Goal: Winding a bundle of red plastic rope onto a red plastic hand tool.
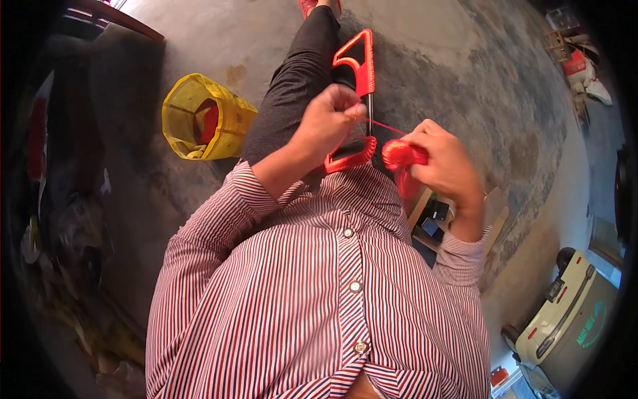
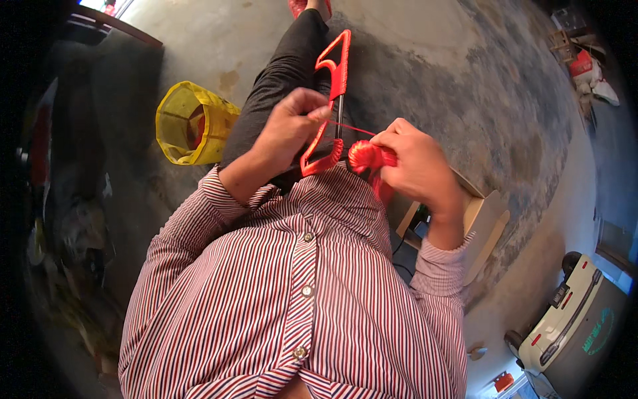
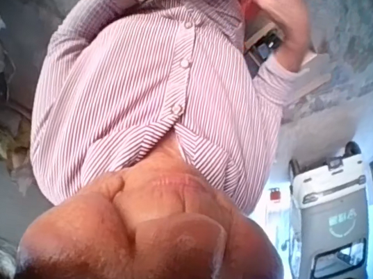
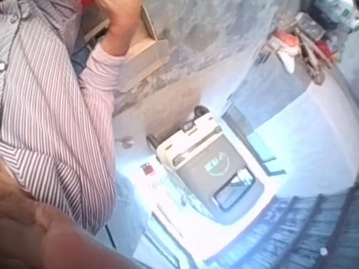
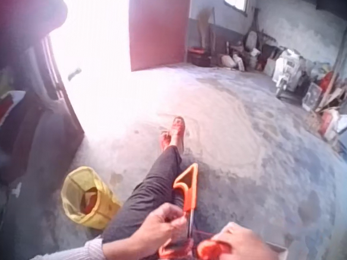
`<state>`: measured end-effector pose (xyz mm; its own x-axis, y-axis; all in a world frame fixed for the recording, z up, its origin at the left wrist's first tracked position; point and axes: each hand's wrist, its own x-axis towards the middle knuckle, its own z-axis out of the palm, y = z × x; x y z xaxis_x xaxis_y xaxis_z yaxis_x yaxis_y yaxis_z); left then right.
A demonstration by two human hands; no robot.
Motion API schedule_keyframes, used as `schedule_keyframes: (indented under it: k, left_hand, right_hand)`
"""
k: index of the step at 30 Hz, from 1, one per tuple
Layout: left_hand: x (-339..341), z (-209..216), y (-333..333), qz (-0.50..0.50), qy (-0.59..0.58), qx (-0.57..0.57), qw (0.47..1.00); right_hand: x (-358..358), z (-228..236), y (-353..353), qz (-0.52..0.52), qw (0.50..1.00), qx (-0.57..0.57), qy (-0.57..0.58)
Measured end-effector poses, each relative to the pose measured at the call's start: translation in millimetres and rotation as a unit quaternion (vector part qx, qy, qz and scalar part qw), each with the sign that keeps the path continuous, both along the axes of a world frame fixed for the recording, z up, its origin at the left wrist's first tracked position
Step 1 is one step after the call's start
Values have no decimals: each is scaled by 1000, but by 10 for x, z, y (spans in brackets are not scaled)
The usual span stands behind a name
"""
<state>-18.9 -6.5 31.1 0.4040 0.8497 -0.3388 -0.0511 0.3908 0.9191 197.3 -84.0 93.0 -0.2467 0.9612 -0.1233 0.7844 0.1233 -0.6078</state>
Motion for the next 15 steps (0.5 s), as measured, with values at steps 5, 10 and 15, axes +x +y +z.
schedule_keyframes:
  k: [5,10,15]
  left_hand:
    - [100,-226,-249,-47,48,-23,997]
    - [5,-542,-56,14,171,272,947]
    - [39,347,-51,43,189,639,745]
  right_hand:
    - [-400,-673,119,-96,994,60,-3]
    - [-483,-814,98,-133,962,139,193]
    - [-528,-455,114,-201,930,135,276]
